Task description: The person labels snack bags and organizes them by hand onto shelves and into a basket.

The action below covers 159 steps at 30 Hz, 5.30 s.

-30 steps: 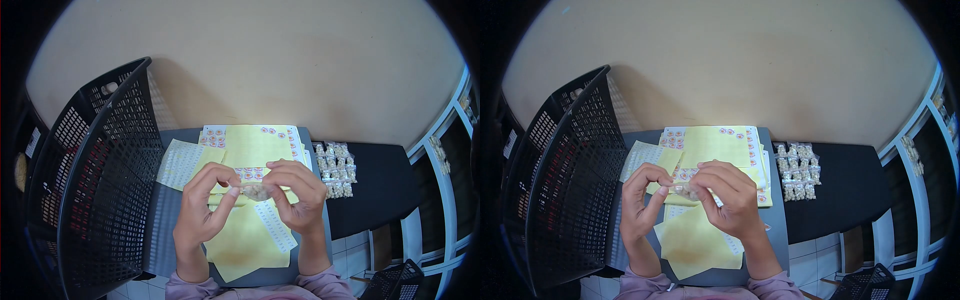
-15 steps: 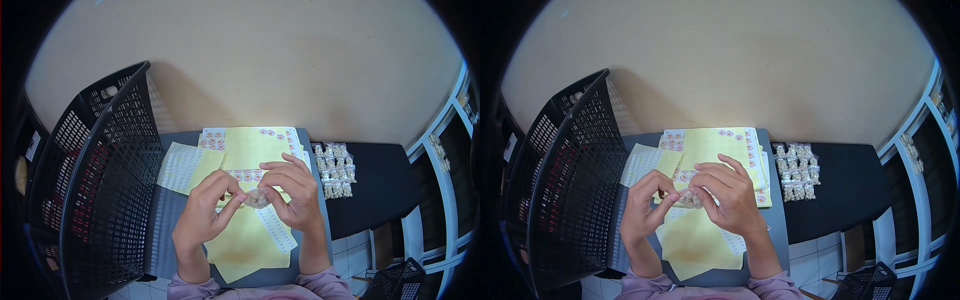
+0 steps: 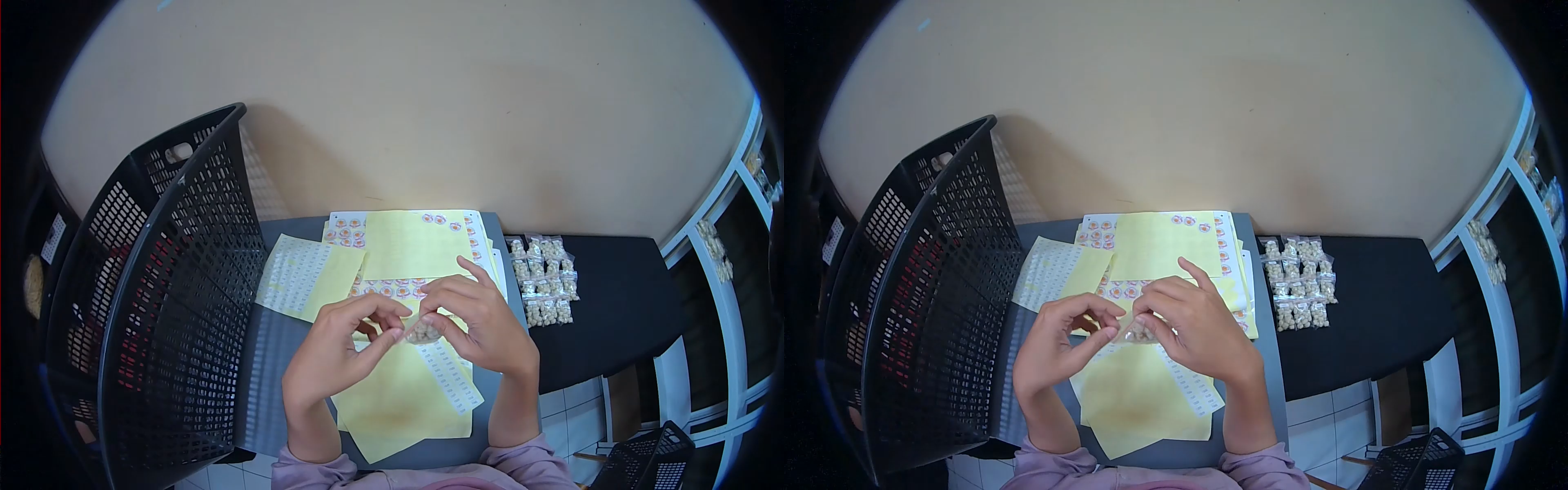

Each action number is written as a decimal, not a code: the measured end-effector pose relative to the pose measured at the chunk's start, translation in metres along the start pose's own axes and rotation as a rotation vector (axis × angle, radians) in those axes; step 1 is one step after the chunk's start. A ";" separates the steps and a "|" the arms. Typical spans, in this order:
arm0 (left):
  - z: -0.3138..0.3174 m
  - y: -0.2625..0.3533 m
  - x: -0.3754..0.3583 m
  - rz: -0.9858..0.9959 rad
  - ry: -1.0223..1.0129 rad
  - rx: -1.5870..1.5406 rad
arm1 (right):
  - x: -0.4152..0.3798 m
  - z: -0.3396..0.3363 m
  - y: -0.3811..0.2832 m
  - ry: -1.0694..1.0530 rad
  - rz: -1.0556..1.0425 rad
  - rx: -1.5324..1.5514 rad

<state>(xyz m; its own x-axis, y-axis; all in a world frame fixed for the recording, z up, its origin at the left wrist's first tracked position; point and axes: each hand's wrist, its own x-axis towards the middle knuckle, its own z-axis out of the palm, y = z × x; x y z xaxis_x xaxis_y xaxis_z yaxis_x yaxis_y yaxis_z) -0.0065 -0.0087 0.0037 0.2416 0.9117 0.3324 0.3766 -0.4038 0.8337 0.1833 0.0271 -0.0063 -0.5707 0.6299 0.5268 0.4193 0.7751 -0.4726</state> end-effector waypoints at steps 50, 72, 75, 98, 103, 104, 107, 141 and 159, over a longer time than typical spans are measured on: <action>0.015 -0.008 0.012 0.267 0.304 -0.362 | 0.019 0.029 -0.025 0.638 0.109 0.394; 0.021 -0.004 0.011 0.148 0.358 -0.426 | 0.014 0.032 -0.021 0.519 0.107 0.498; 0.020 -0.004 0.010 0.096 0.369 -0.475 | 0.014 0.033 -0.021 0.524 0.075 0.481; 0.021 -0.007 0.011 0.345 0.405 -0.310 | 0.014 0.030 -0.025 0.534 0.002 0.416; 0.023 -0.007 0.010 0.378 0.428 -0.303 | 0.013 0.030 -0.026 0.548 -0.023 0.399; 0.024 -0.007 0.010 0.378 0.439 -0.310 | 0.014 0.029 -0.027 0.555 -0.029 0.392; 0.023 -0.007 0.010 0.381 0.464 -0.285 | 0.013 0.030 -0.027 0.573 -0.031 0.369; -0.001 -0.011 0.003 0.364 0.430 -0.182 | 0.008 0.019 -0.023 0.547 0.018 0.300; 0.001 -0.006 0.006 -0.231 0.001 -0.487 | 0.016 0.020 -0.021 0.444 0.052 0.136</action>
<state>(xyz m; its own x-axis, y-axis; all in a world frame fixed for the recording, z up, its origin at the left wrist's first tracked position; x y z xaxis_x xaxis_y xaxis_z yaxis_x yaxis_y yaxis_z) -0.0064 -0.0011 0.0002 0.2007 0.9728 0.1159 -0.0388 -0.1103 0.9931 0.1517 0.0203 -0.0019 -0.1817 0.6504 0.7376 0.3263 0.7474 -0.5787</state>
